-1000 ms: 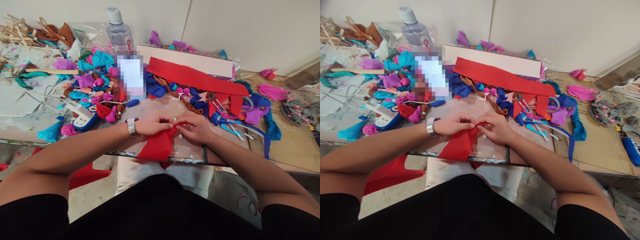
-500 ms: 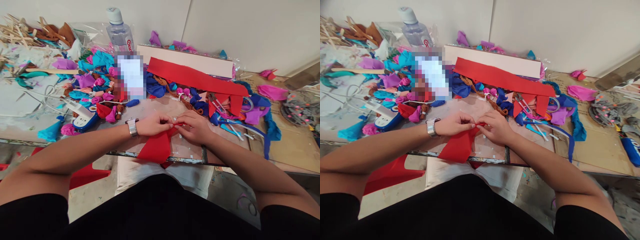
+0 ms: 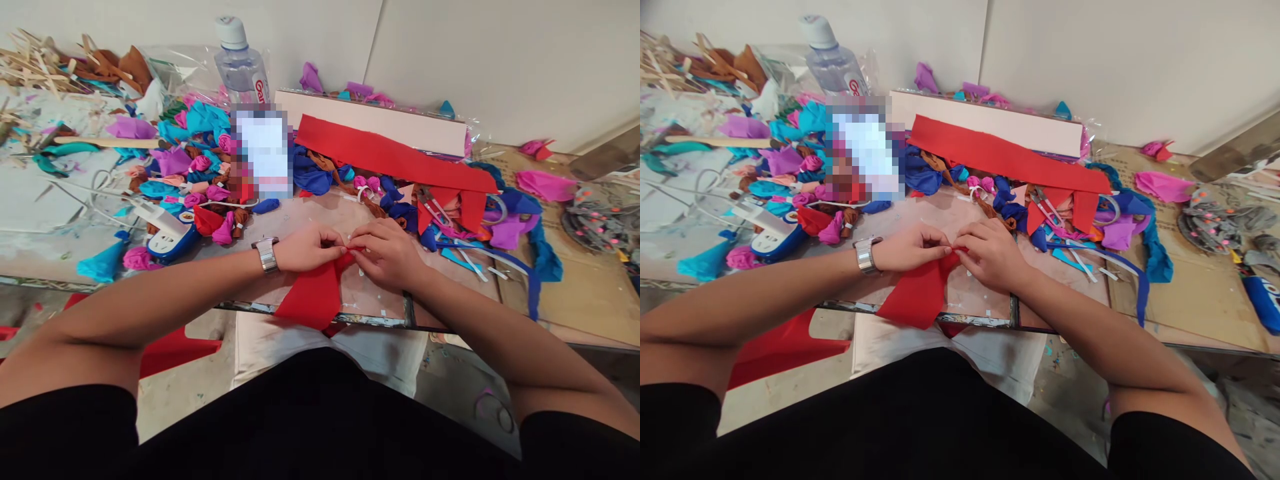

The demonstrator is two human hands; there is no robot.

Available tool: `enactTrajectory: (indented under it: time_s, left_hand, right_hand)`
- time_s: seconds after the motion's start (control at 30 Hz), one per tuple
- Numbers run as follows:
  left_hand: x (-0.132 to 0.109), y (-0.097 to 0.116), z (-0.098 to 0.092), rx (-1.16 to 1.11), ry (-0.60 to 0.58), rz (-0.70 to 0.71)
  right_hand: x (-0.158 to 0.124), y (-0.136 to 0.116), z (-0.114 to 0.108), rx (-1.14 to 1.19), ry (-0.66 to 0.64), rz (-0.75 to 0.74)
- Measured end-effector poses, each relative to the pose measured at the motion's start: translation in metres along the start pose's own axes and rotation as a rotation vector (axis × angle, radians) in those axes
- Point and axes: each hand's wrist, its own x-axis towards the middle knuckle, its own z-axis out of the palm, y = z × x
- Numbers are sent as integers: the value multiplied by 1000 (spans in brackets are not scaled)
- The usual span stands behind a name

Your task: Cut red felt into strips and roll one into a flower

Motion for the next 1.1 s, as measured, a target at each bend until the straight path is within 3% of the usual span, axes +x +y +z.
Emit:
enactTrajectory:
  time_s: [0.43,0.73,1.1]
  left_hand:
    - [1,-2,0,-49,3,-23]
    - [1,-1,0,-34,9,15]
    - [-6,9,0,282,65,87]
  right_hand:
    - [3,-5,0,-15,56,-22]
    - [3,-4,2,71,31,42]
    - [2,-6,5,255,-5,179]
